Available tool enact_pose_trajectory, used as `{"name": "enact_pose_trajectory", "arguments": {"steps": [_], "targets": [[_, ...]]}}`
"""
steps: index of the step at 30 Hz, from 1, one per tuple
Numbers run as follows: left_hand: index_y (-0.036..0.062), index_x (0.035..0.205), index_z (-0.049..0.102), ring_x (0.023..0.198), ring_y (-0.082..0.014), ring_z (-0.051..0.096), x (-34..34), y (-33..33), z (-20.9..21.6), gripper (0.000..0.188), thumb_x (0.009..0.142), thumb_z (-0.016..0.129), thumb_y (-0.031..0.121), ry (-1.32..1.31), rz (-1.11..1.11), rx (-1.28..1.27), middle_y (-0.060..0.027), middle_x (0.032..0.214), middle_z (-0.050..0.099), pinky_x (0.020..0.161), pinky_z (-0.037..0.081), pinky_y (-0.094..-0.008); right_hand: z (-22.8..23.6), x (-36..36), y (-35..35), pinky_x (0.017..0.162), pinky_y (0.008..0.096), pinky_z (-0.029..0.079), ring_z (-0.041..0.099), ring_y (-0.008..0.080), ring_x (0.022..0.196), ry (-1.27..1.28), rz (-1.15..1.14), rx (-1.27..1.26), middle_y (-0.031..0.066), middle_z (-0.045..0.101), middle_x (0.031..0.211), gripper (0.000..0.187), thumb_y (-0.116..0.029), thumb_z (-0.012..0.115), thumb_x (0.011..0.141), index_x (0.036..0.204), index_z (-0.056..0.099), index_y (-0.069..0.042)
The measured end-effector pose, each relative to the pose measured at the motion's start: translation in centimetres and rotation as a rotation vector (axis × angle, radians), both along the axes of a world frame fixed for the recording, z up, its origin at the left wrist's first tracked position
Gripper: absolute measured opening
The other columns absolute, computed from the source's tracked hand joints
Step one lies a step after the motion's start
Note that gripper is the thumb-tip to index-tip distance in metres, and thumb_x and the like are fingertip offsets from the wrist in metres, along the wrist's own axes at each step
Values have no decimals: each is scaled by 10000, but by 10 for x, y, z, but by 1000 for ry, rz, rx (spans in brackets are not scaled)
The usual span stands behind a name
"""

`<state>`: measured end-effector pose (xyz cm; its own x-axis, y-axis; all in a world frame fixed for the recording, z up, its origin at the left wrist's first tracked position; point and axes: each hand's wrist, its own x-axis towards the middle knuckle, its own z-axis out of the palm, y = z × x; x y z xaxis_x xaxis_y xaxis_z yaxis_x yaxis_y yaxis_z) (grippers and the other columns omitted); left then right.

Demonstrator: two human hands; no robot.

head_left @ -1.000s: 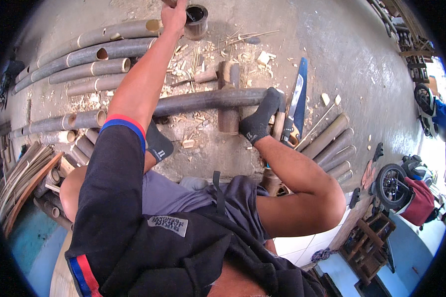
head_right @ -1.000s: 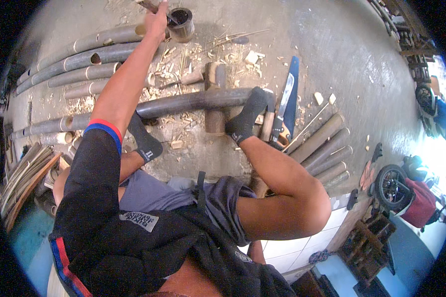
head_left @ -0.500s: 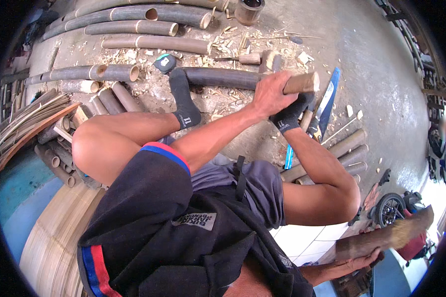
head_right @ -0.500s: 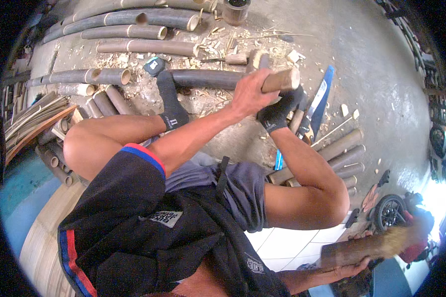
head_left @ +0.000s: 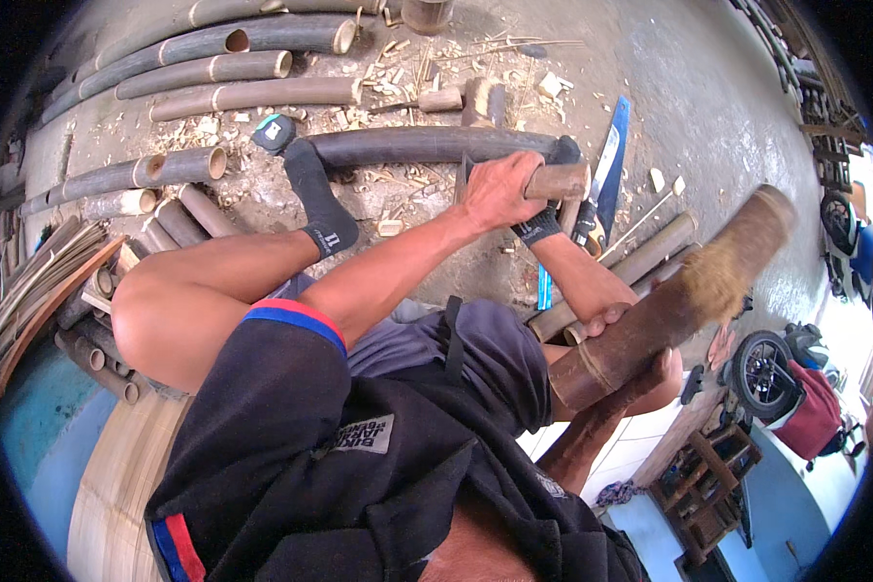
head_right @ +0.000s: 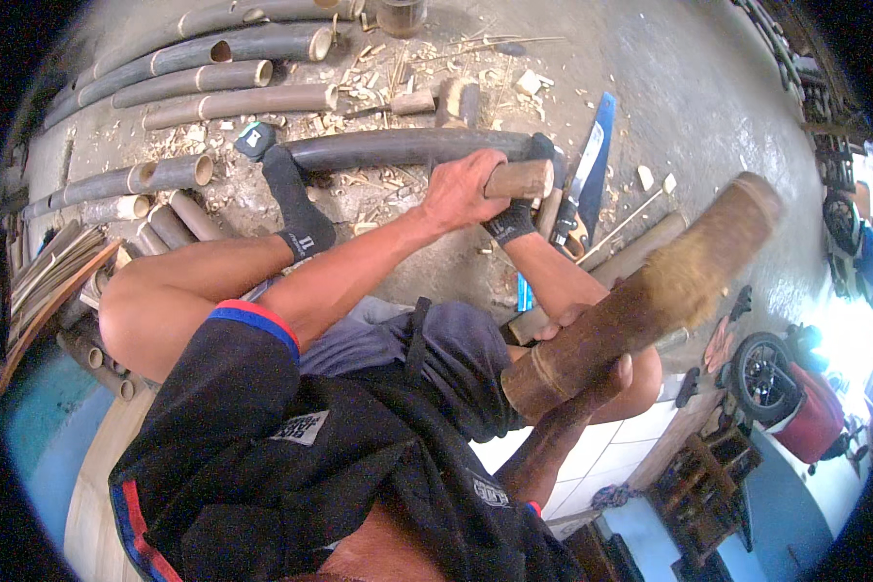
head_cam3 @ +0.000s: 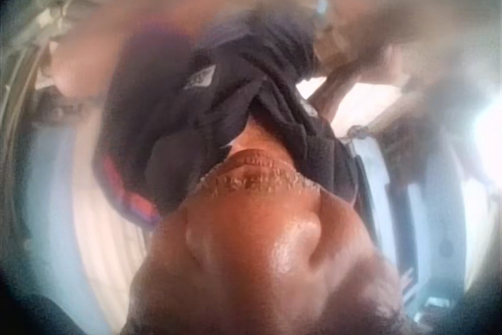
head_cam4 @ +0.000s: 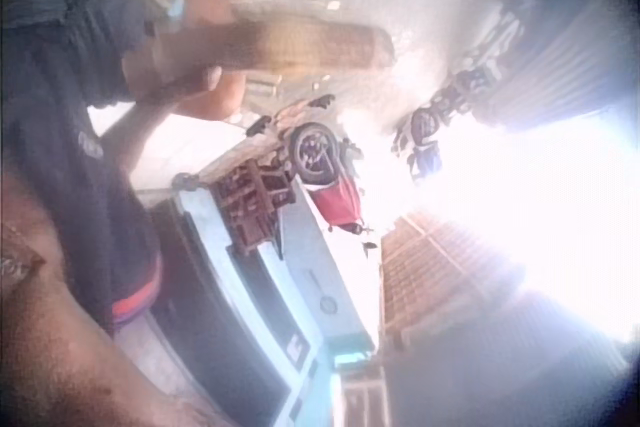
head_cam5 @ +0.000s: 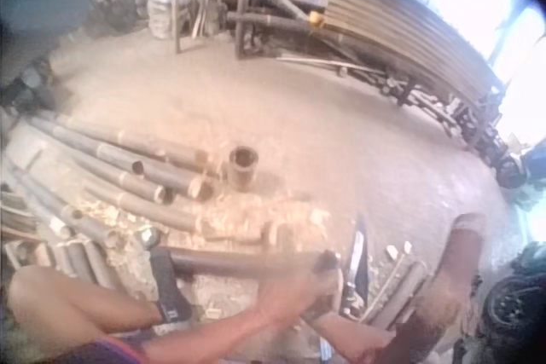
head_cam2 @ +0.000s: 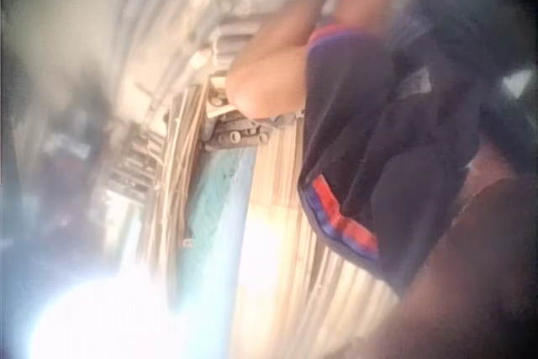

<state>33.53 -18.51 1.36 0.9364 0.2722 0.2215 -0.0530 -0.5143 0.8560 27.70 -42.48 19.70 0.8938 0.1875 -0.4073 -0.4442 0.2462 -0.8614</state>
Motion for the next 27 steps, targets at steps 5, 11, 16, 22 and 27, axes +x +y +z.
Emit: {"name": "enact_pose_trajectory", "arguments": {"steps": [5,11,16,22,27], "targets": [[99,1059,611,908,-385,677,35,4,-15,427,718,787,287,-20,26,-38,-123,998,657,761,559,-498,-28,4,6,670,415,569,677,327,756,22,29,-60,223,658,915,769,-532,674,817,1265,474,60],[103,1051,602,907,-387,680,56,6,-33,433,729,788,326,47,45,-33,-121,999,659,773,559,-496,-27,9,28,662,384,573,678,277,737,-92,85,-422,195,653,898,641,-369,717,827,1235,466,57],[95,1058,597,913,-401,679,57,12,-43,458,730,795,347,41,107,-23,-132,1019,667,779,559,-500,-35,23,31,694,393,575,690,278,767,-91,132,-405,163,653,944,765,-310,787,791,1357,414,46],[83,1051,599,929,-401,672,62,12,-40,454,734,798,340,112,69,-53,-145,1024,664,781,554,-494,-35,28,34,754,399,572,694,278,819,-86,154,-458,162,656,1009,786,-315,792,787,1380,417,39],[66,1039,606,937,-406,662,61,18,-42,432,736,811,297,96,119,-54,-162,991,664,776,545,-476,-53,47,32,937,442,524,669,356,1006,-439,50,-590,198,648,1157,922,-301,791,795,1505,319,50]]}}
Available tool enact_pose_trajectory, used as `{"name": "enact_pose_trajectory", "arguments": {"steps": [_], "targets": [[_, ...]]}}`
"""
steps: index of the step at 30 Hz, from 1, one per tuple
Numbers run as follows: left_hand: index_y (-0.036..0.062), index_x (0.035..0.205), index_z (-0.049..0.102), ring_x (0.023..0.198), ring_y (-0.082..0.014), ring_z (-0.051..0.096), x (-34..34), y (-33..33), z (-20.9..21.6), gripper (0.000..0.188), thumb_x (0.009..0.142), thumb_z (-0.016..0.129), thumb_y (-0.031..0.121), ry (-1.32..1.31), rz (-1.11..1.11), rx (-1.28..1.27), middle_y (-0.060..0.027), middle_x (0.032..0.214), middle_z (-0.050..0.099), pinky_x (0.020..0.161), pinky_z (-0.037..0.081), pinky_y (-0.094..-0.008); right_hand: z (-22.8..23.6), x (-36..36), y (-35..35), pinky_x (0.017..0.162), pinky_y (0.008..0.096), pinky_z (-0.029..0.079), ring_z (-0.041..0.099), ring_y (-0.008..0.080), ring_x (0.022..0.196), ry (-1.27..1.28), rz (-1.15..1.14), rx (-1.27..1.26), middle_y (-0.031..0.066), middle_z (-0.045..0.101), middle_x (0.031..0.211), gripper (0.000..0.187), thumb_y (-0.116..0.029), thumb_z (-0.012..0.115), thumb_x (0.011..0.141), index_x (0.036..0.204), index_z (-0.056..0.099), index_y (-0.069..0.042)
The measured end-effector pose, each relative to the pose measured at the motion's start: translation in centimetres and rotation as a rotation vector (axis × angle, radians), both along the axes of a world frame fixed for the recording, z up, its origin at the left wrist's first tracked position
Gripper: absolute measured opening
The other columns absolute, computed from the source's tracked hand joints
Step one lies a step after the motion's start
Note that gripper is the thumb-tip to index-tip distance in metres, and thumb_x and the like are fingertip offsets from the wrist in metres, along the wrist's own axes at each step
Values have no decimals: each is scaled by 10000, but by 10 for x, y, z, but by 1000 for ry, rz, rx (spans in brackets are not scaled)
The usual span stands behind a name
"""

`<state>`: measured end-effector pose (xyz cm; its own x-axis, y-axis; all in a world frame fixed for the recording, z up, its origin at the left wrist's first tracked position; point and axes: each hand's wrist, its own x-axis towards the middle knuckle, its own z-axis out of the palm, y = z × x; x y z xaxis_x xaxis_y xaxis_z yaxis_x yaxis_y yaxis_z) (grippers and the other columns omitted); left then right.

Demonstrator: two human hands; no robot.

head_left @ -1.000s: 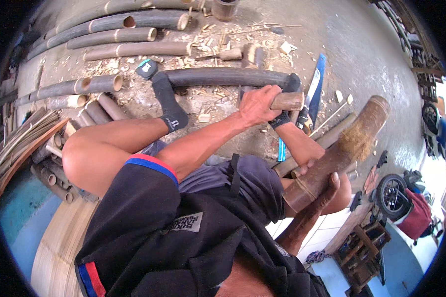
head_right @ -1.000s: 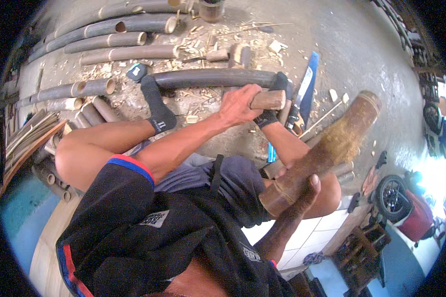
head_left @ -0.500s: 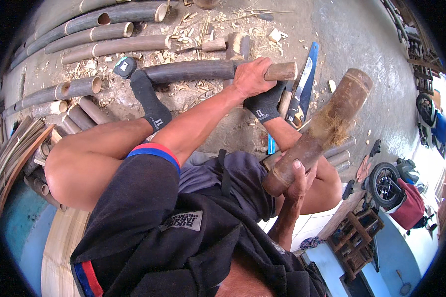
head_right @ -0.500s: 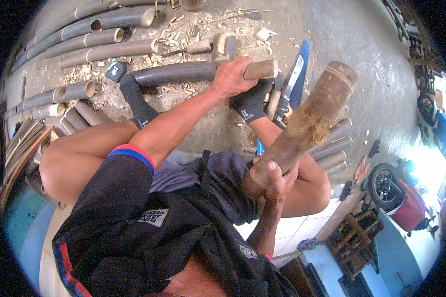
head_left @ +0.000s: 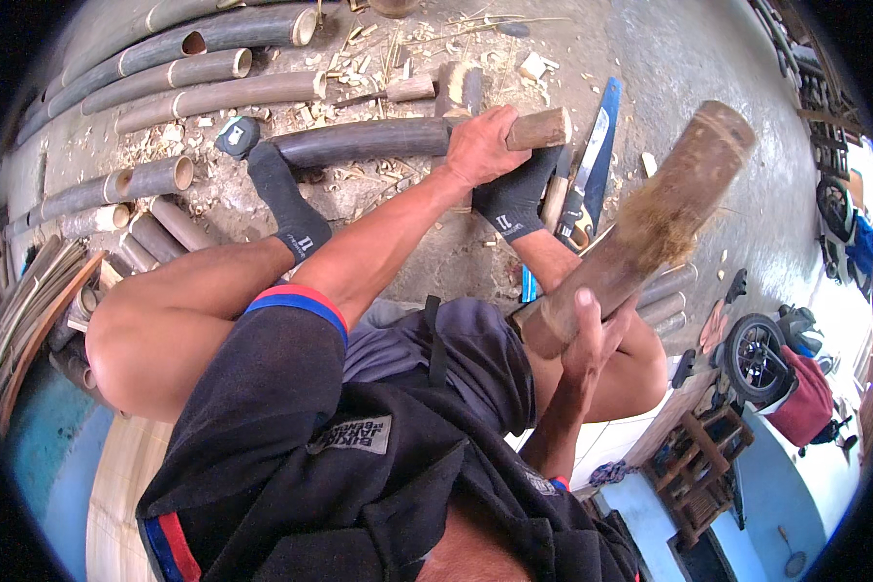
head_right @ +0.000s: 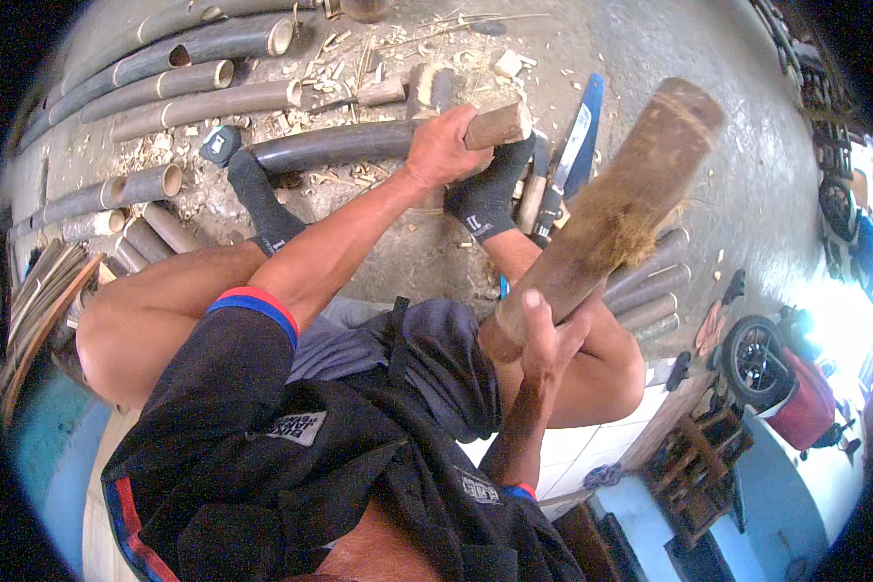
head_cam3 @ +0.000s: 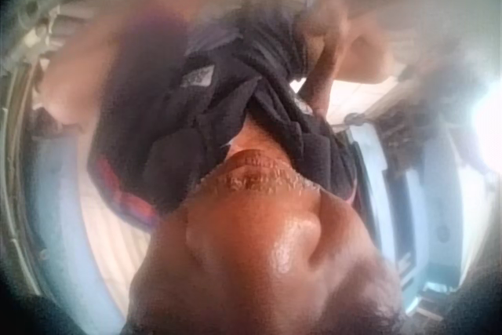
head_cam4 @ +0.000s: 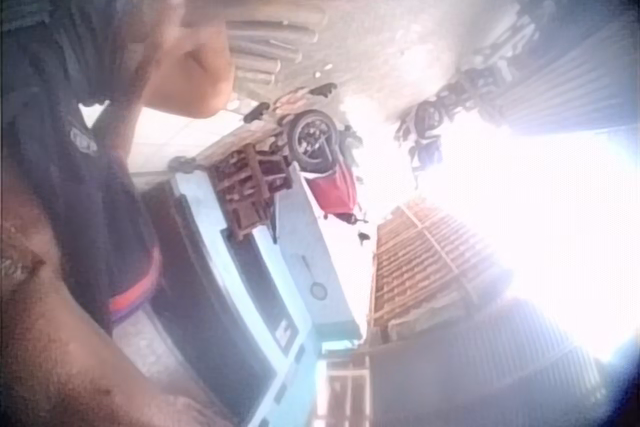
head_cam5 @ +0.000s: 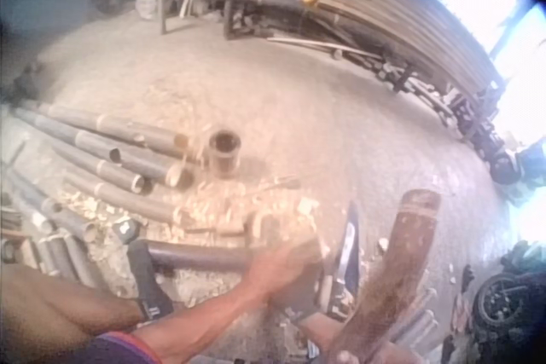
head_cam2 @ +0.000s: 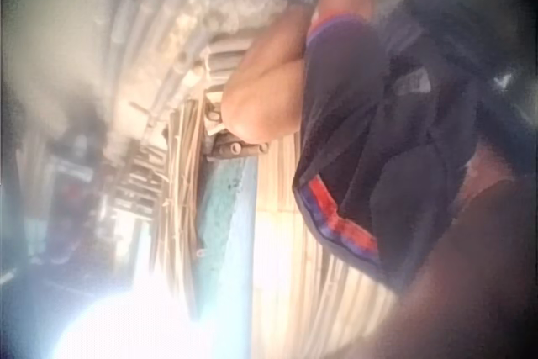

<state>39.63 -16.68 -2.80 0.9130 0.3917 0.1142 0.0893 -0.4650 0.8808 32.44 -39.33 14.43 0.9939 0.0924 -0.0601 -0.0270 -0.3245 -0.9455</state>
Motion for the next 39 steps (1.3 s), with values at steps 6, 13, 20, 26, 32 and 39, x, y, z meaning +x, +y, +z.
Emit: {"name": "enact_pose_trajectory", "arguments": {"steps": [6,13,20,26,32,39], "targets": [[78,997,594,924,-390,673,3,0,0,441,722,824,334,85,-13,-6,-148,990,668,782,544,-475,-25,17,46,1090,413,429,568,354,1227,153,179,-298,248,530,1405,966,-239,764,844,1585,205,29],[80,987,603,930,-393,673,12,-13,7,427,723,825,330,49,-7,18,-148,983,676,777,542,-480,58,82,8,926,348,513,636,208,1021,-227,-321,147,152,658,1139,606,-255,738,890,1382,504,12],[86,1044,621,951,-389,673,8,12,-6,461,719,819,346,151,42,140,-155,999,683,802,542,-477,-2,51,42,1000,368,467,559,273,1172,263,66,-318,183,556,1342,804,-274,759,871,1526,367,-23],[103,1119,634,928,-381,684,4,2,-10,512,711,824,348,119,50,157,-142,1031,691,791,555,-475,51,104,12,563,338,576,687,256,712,-176,-492,226,172,682,886,434,-416,558,988,1169,541,-22],[109,1019,629,936,-384,681,-13,5,-14,388,734,791,317,152,-30,119,-138,997,688,788,549,-480,-18,71,3,921,348,526,616,245,1100,362,340,-295,179,567,1372,808,-255,709,920,1570,298,-9],[108,974,620,931,-396,675,4,0,-5,342,756,765,328,146,-14,108,-138,976,682,778,538,-491,-10,85,-14,849,313,560,640,208,989,-93,39,93,131,635,1088,586,-250,609,985,1468,381,-7]]}}
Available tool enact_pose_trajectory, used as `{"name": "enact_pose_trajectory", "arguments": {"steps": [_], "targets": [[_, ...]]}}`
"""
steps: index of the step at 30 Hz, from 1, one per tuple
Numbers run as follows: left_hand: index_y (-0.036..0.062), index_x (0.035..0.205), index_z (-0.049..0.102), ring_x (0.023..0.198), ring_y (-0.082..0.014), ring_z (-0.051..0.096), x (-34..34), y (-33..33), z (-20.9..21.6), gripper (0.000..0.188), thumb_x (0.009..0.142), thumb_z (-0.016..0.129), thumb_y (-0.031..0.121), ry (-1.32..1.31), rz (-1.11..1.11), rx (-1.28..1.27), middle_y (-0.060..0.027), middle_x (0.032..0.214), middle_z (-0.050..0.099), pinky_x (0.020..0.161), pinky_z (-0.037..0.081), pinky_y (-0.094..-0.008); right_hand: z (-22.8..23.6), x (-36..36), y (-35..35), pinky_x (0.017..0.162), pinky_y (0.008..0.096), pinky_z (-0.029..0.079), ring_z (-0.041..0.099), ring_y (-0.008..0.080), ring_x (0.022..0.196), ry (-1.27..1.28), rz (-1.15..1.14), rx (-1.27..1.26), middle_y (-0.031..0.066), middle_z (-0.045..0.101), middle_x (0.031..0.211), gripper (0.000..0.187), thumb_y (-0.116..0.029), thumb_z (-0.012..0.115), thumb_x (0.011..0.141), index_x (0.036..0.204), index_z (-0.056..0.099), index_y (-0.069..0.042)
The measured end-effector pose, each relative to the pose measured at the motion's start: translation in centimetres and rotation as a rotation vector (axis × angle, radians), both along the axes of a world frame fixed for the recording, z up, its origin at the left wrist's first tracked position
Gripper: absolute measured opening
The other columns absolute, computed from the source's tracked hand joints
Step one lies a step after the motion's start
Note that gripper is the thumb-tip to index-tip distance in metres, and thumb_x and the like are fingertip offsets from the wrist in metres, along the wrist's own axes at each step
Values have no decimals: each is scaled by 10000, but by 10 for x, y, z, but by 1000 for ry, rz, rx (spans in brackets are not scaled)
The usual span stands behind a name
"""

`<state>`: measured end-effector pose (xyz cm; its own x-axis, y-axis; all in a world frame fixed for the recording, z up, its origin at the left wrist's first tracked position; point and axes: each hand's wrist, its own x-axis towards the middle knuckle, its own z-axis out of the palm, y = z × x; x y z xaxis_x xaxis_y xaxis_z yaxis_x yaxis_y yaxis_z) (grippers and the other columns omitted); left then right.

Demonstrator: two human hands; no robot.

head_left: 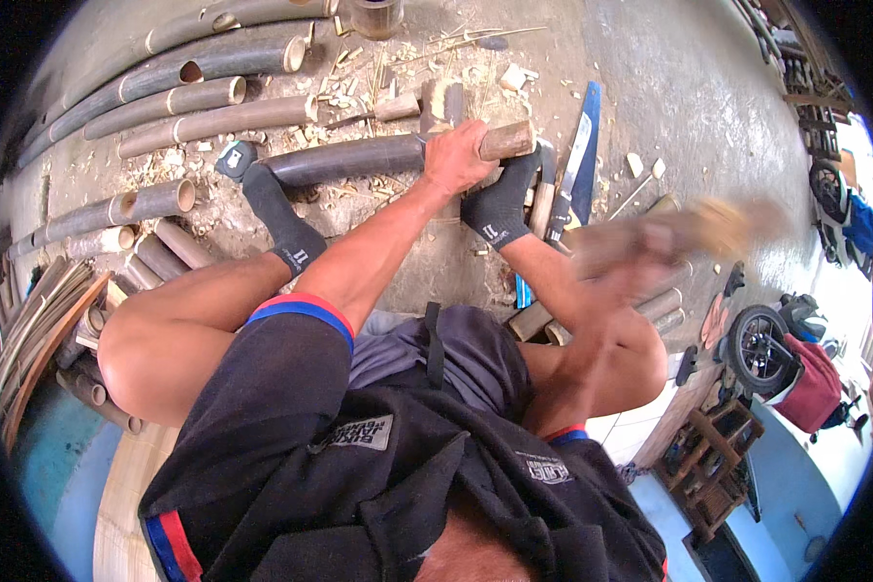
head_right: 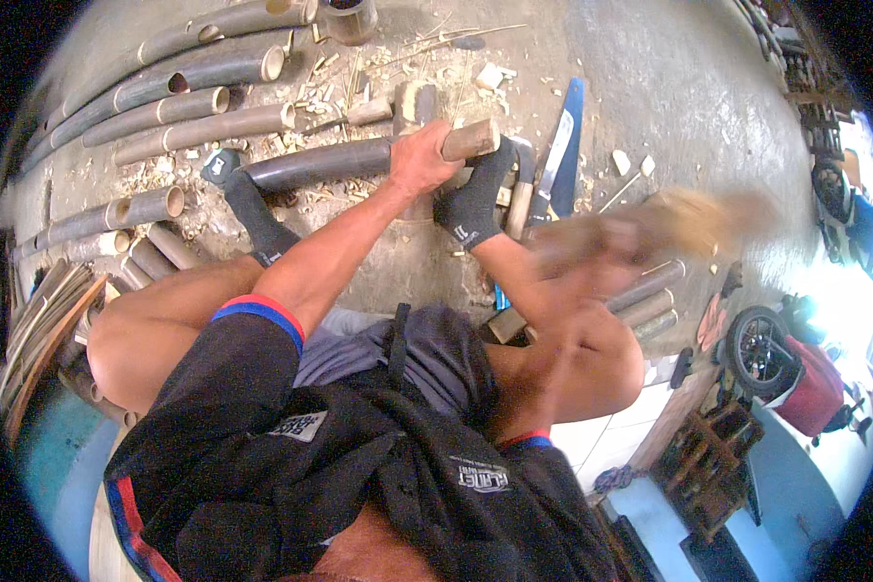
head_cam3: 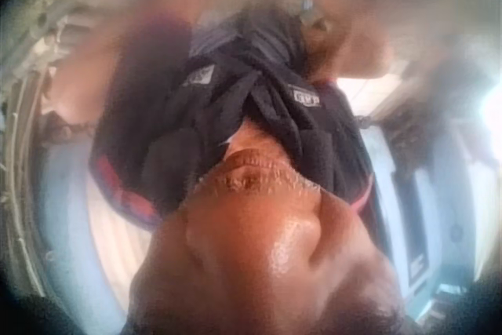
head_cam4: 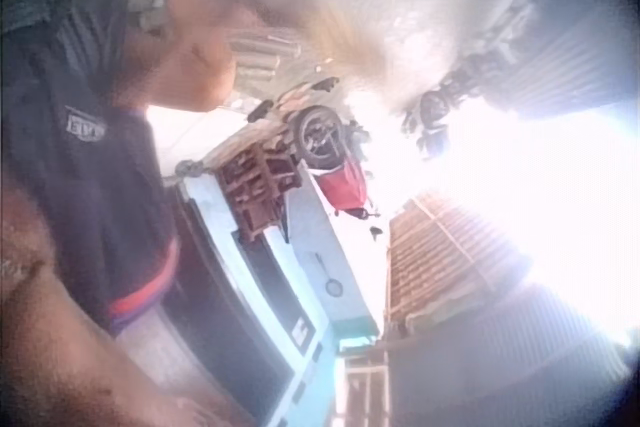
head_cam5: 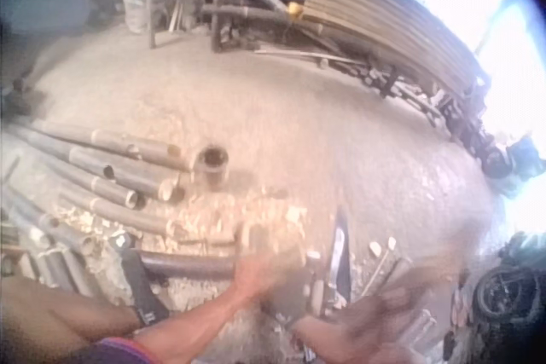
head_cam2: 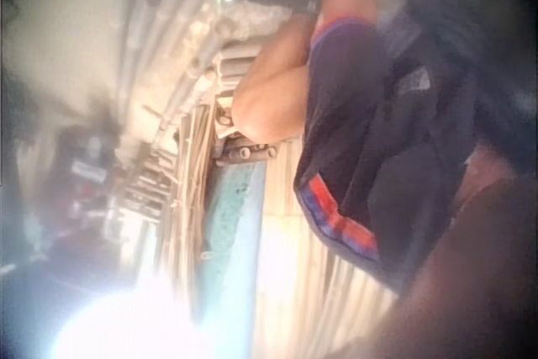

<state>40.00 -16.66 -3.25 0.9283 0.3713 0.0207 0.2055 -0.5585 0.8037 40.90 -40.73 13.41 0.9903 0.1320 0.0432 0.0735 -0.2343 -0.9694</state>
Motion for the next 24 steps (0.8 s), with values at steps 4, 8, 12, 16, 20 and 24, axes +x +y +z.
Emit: {"name": "enact_pose_trajectory", "arguments": {"steps": [4,8,12,16,20,24], "targets": [[115,979,617,920,-397,682,-22,8,-11,336,770,740,347,37,-43,24,-119,1005,681,779,540,-509,-4,-36,40,882,361,555,626,229,1003,590,347,-132,160,592,1258,742,-177,622,979,1600,233,-58],[114,976,619,927,-393,679,-10,7,-8,316,785,724,342,57,-26,39,-122,998,679,775,535,-508,22,-26,30,730,391,611,675,259,929,347,-278,43,134,605,1184,705,-295,688,934,1506,375,-26],[112,965,617,936,-394,673,-9,7,-10,297,796,728,330,15,16,26,-132,974,678,786,526,-503,19,-17,21,779,334,565,637,214,893,255,-316,-10,118,624,1086,648,-315,679,927,1446,433,-15],[113,998,625,947,-389,674,-14,6,-1,305,813,707,341,-6,-22,3,-122,998,677,779,536,-512,-36,-63,56,866,354,521,604,227,974,420,97,-144,113,626,1219,823,-223,703,925,1609,273,-66],[119,969,625,951,-386,674,-15,6,-10,293,816,725,348,12,35,41,-124,998,683,798,523,-508,12,-51,44,1035,358,456,561,273,1217,584,13,99,186,538,1376,822,-186,670,936,1613,227,-45],[83,1024,645,943,-409,685,14,9,12,336,807,731,324,76,385,-94,-182,989,709,821,526,-501,31,-54,32,1072,383,430,527,289,1275,282,-110,33,204,477,1444,845,-211,656,921,1608,208,-9]]}}
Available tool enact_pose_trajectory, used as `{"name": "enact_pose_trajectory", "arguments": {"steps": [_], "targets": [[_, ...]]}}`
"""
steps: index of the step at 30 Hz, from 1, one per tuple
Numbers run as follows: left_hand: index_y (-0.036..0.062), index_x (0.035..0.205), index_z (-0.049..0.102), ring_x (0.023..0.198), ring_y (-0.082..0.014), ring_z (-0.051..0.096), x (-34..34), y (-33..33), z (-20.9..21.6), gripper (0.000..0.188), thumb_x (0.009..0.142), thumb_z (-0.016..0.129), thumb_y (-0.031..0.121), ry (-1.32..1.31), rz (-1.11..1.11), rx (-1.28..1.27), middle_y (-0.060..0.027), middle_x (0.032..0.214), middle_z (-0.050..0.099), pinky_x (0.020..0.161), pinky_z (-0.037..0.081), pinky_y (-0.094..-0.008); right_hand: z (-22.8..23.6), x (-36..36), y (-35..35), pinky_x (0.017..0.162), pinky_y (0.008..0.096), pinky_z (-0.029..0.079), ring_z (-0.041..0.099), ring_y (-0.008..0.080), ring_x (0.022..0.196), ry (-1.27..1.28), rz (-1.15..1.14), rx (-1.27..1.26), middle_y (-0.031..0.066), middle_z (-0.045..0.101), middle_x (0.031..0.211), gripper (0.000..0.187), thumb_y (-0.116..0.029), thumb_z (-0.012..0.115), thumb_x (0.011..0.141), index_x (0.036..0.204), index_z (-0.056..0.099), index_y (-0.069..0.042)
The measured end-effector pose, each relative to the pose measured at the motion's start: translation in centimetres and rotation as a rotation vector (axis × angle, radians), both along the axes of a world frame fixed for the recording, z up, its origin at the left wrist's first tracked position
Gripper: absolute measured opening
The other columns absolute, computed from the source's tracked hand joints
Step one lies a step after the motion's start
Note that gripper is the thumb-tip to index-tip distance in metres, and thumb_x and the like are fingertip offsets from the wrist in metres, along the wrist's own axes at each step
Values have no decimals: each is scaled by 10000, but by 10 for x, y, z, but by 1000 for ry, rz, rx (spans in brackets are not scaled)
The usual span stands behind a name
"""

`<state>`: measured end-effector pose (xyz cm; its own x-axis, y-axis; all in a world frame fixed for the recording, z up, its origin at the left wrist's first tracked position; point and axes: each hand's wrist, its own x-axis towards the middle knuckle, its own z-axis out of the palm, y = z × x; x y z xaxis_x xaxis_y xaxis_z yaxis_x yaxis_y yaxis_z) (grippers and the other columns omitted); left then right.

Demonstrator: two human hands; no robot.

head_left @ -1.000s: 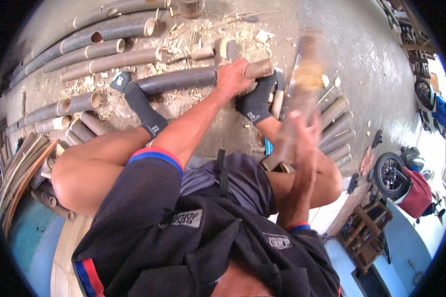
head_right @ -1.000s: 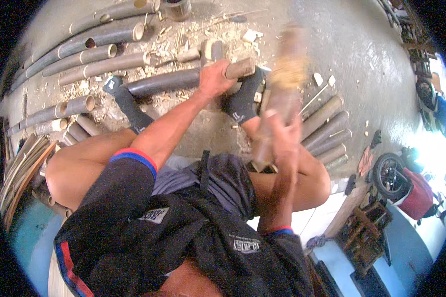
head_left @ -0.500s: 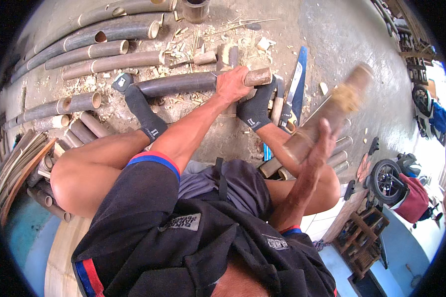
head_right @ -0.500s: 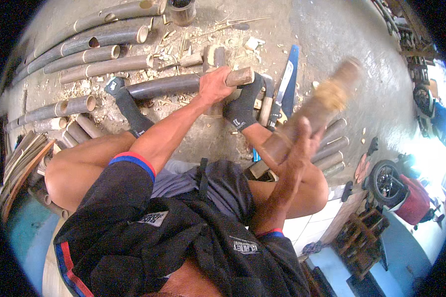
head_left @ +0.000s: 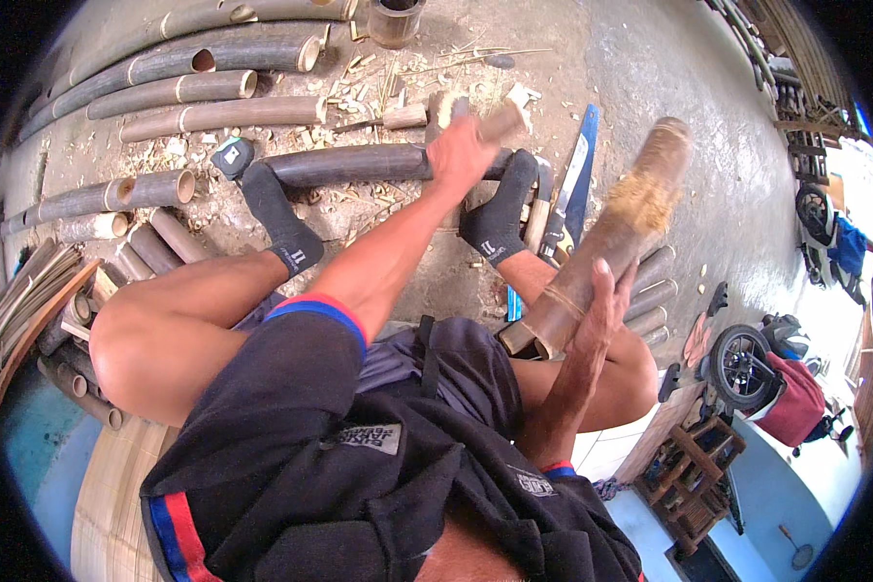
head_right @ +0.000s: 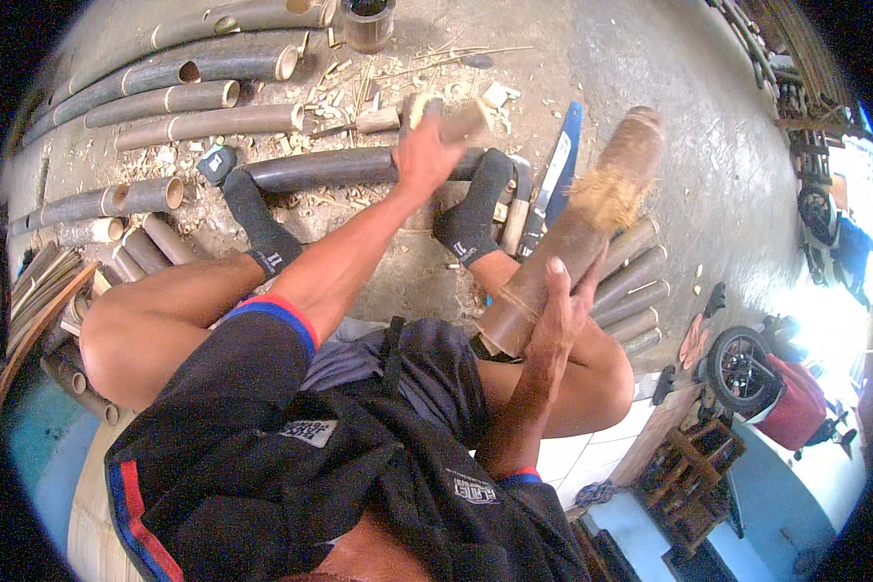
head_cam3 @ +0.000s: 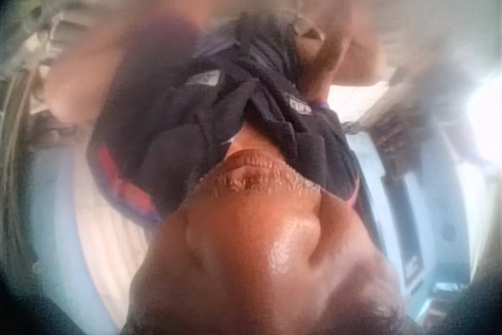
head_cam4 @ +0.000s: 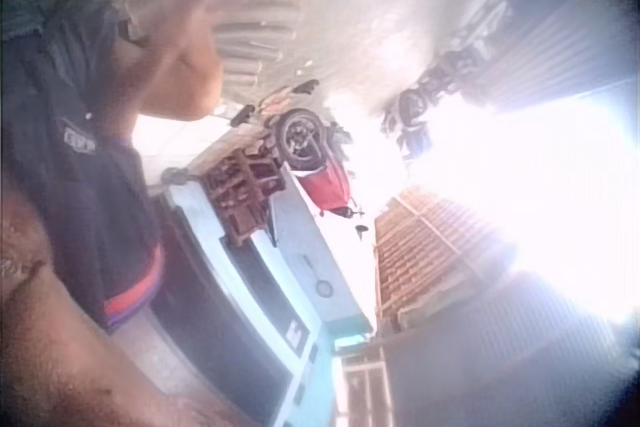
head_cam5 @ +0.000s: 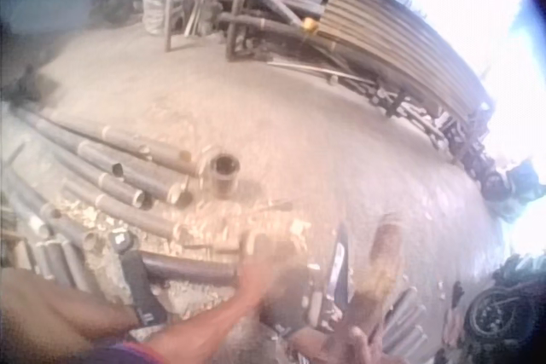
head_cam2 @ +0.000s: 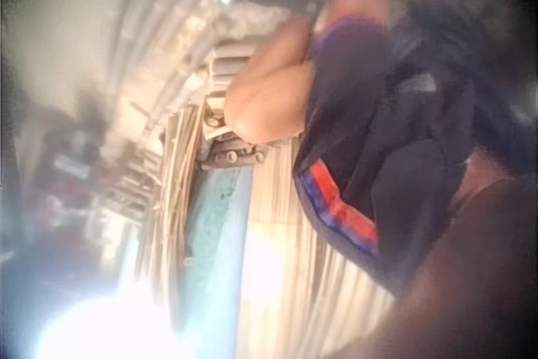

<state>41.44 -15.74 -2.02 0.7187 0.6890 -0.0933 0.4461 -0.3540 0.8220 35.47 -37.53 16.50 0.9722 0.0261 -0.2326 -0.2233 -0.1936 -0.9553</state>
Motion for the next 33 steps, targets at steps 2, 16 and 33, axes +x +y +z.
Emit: {"name": "enact_pose_trajectory", "arguments": {"steps": [2,16,33], "targets": [[48,1080,659,915,-387,703,28,32,22,378,794,735,284,-187,409,-187,-202,946,723,825,529,-488,0,-9,-4,1076,386,426,523,290,1279,-55,27,55,206,471,1449,869,-225,659,903,1608,200,-6],[70,922,544,549,-164,521,-102,110,-17,199,879,713,164,-1069,687,-1117,-43,675,543,618,542,-391,-51,-59,49,1124,365,385,515,270,1306,51,485,-198,195,498,1468,878,-177,682,846,1588,254,19],[58,920,547,571,-168,522,-113,95,-27,227,890,708,214,-1005,734,-1004,-59,688,558,617,548,-391,-51,-68,59,1113,381,408,551,296,1297,44,578,-334,219,525,1442,896,-215,695,840,1593,253,-15]]}}
